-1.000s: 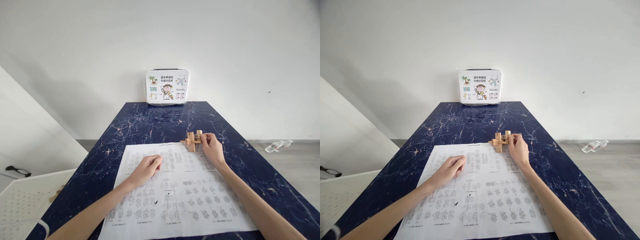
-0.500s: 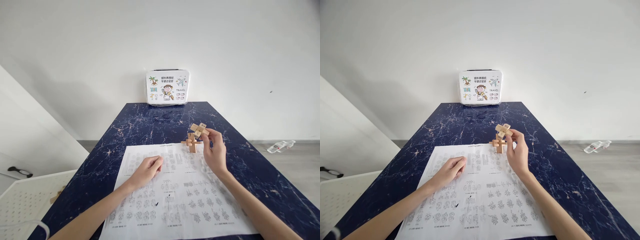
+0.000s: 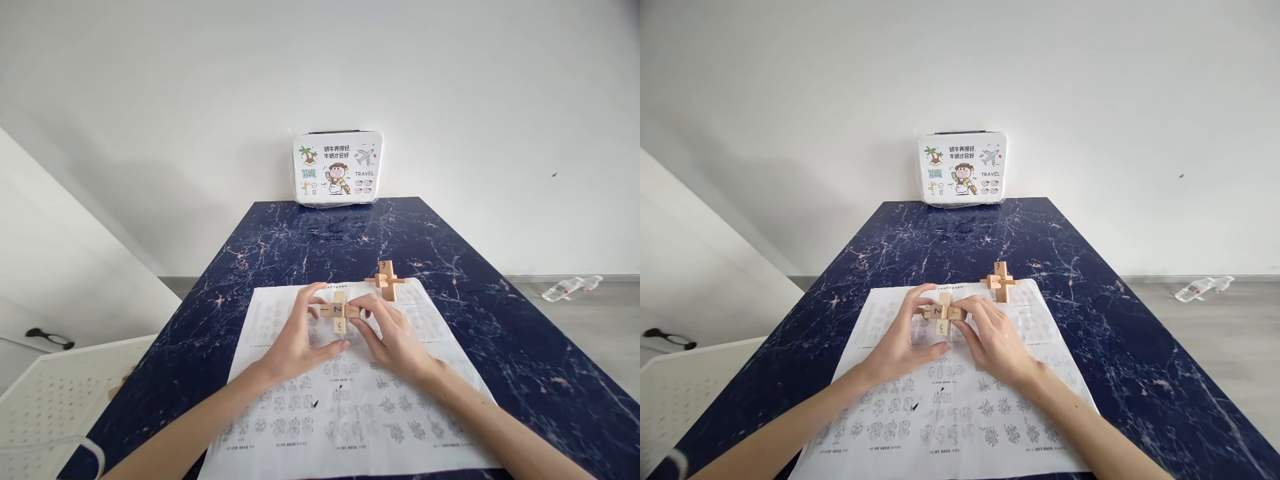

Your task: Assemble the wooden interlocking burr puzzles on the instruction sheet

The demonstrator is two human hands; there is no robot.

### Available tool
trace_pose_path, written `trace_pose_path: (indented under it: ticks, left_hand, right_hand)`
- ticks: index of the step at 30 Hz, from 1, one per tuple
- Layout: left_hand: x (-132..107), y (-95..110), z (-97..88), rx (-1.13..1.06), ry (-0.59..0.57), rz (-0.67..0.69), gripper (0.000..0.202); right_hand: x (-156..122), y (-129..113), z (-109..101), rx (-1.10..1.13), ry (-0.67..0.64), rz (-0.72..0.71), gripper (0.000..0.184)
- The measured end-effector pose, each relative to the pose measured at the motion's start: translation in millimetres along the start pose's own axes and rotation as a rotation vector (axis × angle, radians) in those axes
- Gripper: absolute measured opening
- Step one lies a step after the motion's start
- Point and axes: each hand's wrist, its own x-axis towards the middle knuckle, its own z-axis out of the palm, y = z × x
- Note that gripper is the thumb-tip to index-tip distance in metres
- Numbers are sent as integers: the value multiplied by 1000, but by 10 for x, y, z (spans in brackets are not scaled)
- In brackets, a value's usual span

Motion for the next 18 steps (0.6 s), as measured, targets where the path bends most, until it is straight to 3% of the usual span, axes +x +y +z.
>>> trace_pose_path:
  ticks: [2,6,11,18]
  left_hand:
    - [10,-7,-5,-12,-33,14,83]
    - [40,-32,-28,-23,-74,69,64]
    - [51,-48,-33,8,-57,8,64]
    - [56,7,-40,4,-67,-33,57]
  right_hand:
    - [-5,-22,4,33,-38,8,18]
    - [-4,-50,4,97,-96,65,18]
    - [7,-40,7,95,-134,123,19]
    - [-8,-6,29,57,-106,74,21]
